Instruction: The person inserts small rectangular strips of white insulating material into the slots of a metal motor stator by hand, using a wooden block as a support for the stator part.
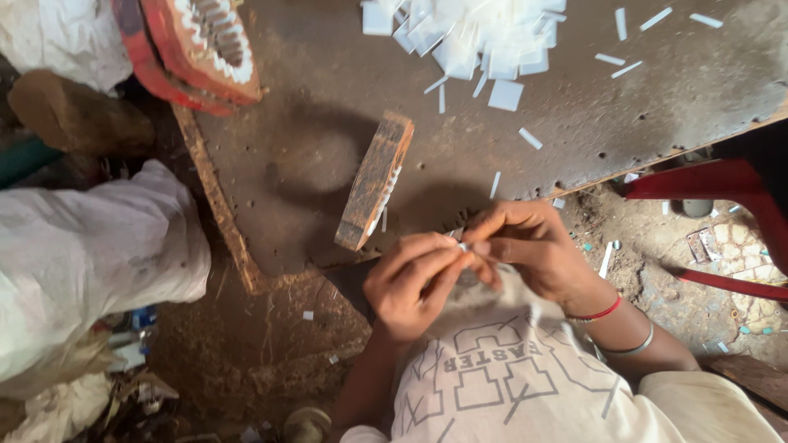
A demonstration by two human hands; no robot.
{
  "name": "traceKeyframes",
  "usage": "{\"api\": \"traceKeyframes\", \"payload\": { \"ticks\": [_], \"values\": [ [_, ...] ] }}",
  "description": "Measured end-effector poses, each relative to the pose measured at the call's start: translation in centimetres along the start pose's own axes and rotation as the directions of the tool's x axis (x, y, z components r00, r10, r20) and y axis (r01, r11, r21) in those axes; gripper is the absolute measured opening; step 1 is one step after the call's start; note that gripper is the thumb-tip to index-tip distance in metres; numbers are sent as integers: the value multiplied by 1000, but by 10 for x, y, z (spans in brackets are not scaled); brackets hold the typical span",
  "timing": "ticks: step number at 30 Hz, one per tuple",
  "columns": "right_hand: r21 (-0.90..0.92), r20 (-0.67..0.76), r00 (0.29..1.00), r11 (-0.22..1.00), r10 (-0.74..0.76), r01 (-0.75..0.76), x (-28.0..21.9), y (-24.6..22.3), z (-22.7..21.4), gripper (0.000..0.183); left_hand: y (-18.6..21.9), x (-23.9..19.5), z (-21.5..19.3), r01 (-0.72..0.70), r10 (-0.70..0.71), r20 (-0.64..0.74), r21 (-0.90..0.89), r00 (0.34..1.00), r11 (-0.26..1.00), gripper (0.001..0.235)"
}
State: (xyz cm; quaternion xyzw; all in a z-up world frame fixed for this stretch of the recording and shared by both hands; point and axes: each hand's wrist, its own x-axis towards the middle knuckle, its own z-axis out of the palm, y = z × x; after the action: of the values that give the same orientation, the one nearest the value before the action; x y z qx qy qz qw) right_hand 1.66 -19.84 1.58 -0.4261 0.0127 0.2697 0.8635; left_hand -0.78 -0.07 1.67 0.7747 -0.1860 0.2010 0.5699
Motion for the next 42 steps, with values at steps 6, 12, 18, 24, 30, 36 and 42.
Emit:
{"api": "traceKeyframes", "payload": {
  "ticks": [6,12,18,24,30,36,42],
  "values": [
    [-856,209,867,345,-452,386,9,-12,32,23,6,-13,-2,139,-143,-101,-52,984,989,19],
    [-929,316,722,-45,-616,368,52,1,37,18,-9,-25,-23,-27,146,-405,286,903,958,12],
    [-848,521,622,-274,-585,453,81,-8,29,24,-45,8,-49,216,-194,-535,-23,822,976,22],
    [-883,444,651,-180,-615,433,89,-4,29,21,-71,62,-74,416,-444,-60,-258,894,872,22],
    [-832,542,682,-199,-491,519,85,-15,23,22,-90,77,-59,500,-439,246,-324,864,803,27],
    [-875,477,705,-206,-525,438,86,-19,15,30,-97,70,-58,473,-410,252,-302,877,827,25],
    [-887,462,660,-313,-593,339,99,-7,9,40,-94,69,-57,399,-356,212,-220,910,890,24]
  ]
}}
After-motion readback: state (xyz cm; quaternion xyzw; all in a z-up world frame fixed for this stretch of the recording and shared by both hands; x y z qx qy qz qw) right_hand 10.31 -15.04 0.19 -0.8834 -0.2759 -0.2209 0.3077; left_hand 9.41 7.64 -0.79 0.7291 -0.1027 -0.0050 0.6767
